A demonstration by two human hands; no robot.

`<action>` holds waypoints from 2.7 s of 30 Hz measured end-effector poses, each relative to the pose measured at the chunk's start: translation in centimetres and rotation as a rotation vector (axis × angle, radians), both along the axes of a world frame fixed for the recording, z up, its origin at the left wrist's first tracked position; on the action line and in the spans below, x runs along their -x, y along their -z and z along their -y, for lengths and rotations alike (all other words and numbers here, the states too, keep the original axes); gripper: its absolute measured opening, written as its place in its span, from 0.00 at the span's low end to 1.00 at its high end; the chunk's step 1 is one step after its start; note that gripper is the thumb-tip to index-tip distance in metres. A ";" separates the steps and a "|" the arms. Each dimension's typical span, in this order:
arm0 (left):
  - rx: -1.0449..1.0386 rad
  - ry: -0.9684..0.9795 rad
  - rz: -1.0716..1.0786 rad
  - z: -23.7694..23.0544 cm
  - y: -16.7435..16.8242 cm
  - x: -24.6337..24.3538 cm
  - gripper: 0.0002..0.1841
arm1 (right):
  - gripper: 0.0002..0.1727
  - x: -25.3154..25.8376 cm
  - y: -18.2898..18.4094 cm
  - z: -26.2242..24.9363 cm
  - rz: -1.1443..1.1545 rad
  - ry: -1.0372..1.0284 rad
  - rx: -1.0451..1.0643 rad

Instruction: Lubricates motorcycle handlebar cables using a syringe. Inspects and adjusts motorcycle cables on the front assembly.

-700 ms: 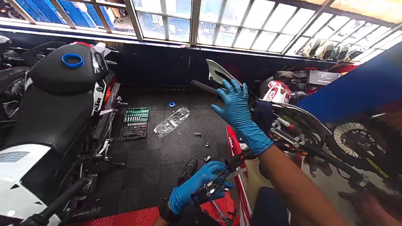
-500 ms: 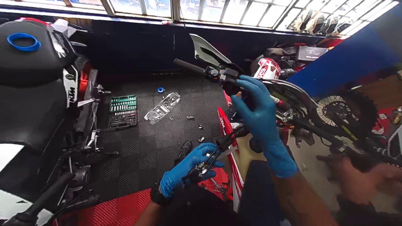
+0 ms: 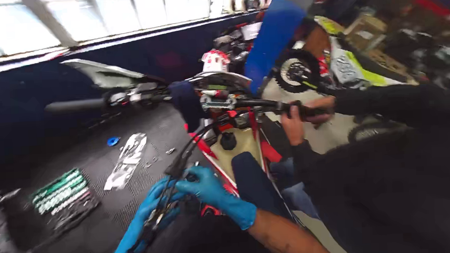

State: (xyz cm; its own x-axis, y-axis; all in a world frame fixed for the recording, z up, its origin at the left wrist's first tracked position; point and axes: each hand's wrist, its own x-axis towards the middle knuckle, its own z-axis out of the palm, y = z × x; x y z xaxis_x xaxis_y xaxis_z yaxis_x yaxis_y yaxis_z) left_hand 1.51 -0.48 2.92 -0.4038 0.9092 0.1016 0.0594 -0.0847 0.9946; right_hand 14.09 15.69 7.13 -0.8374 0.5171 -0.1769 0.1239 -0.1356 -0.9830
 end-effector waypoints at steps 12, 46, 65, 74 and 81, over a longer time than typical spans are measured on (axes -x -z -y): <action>-0.009 0.204 -0.136 0.8 0.2 1.2 0.19 | 0.09 -2.2 1.0 0.0 -0.196 0.097 0.108; -0.186 0.221 0.129 5.6 -5.4 0.1 0.21 | 0.44 -3.5 -14.6 3.9 -0.866 0.110 0.048; -0.319 0.271 0.120 5.1 -4.2 2.1 0.08 | 0.37 -0.8 -16.5 9.1 -0.766 0.056 0.173; -0.351 0.274 0.043 5.1 -3.4 2.8 0.08 | 0.41 -0.3 -16.2 9.8 -0.720 0.125 0.218; -0.340 0.284 0.037 5.2 -3.4 3.0 0.08 | 0.43 0.1 -16.3 10.2 -0.688 0.095 0.188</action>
State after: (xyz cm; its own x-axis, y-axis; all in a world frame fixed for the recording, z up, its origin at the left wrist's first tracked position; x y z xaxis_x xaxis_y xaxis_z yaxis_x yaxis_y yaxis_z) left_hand -1.44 -5.66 6.30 -0.1520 0.9019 0.4042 -0.0487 -0.4153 0.9084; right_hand 14.03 5.53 23.38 -0.7441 0.6059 0.2815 -0.5357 -0.2894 -0.7933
